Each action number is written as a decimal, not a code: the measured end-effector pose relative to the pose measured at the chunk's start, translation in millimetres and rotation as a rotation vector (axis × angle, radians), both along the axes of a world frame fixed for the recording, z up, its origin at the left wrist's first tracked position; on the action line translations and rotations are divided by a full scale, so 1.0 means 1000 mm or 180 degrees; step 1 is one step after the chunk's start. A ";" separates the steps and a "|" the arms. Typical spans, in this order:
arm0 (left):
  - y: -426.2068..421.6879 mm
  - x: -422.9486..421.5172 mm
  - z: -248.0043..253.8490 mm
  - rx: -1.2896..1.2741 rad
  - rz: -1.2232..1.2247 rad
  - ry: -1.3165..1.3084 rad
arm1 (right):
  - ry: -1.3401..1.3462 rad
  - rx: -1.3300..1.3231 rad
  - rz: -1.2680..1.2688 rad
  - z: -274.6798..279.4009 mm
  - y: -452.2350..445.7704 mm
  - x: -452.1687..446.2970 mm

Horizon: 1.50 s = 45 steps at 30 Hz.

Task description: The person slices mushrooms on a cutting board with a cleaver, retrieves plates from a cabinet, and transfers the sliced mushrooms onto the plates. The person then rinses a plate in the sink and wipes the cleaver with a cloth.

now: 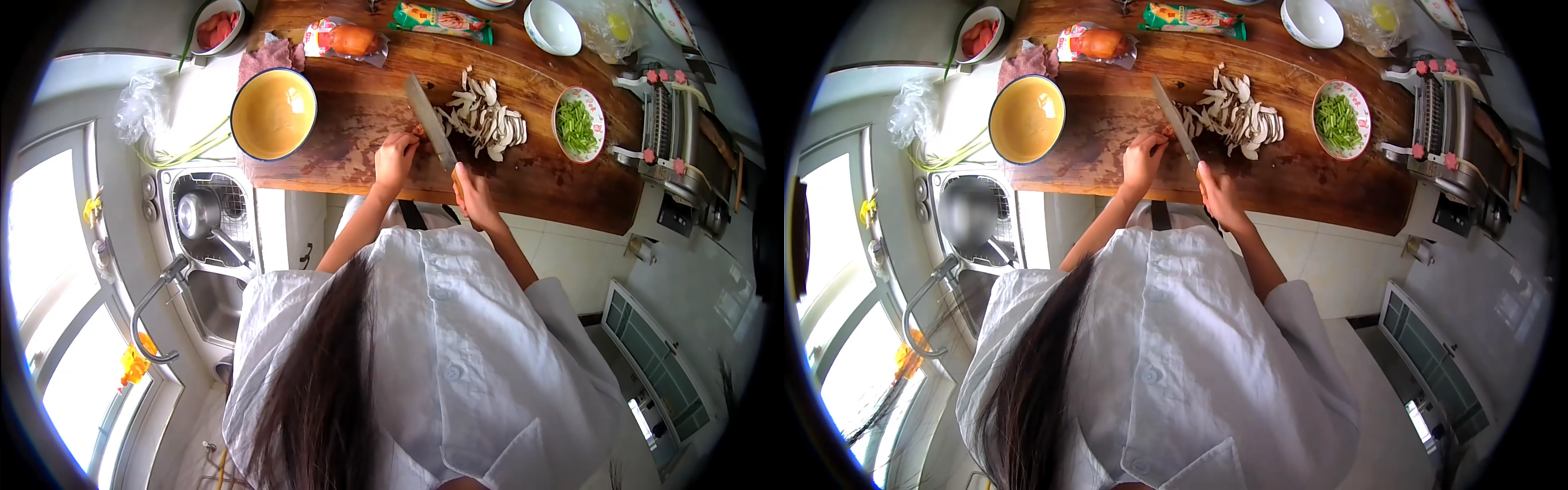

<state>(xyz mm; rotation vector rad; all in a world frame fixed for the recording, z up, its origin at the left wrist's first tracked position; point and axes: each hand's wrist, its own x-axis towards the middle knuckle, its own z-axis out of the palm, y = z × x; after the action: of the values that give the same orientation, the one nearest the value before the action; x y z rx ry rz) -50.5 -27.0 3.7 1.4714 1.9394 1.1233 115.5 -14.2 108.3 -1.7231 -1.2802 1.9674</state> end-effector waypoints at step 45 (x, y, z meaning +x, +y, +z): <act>0.001 -0.008 0.004 -0.0011 -0.0143 0.0309 | 0.0066 0.0775 -0.0413 -0.053 -0.013 -0.025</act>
<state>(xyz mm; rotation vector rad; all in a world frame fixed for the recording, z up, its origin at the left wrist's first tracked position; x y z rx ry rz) -58.2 -26.4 7.9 1.5865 1.9612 1.0465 90.9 -27.1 55.3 -1.6198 -1.3044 1.6770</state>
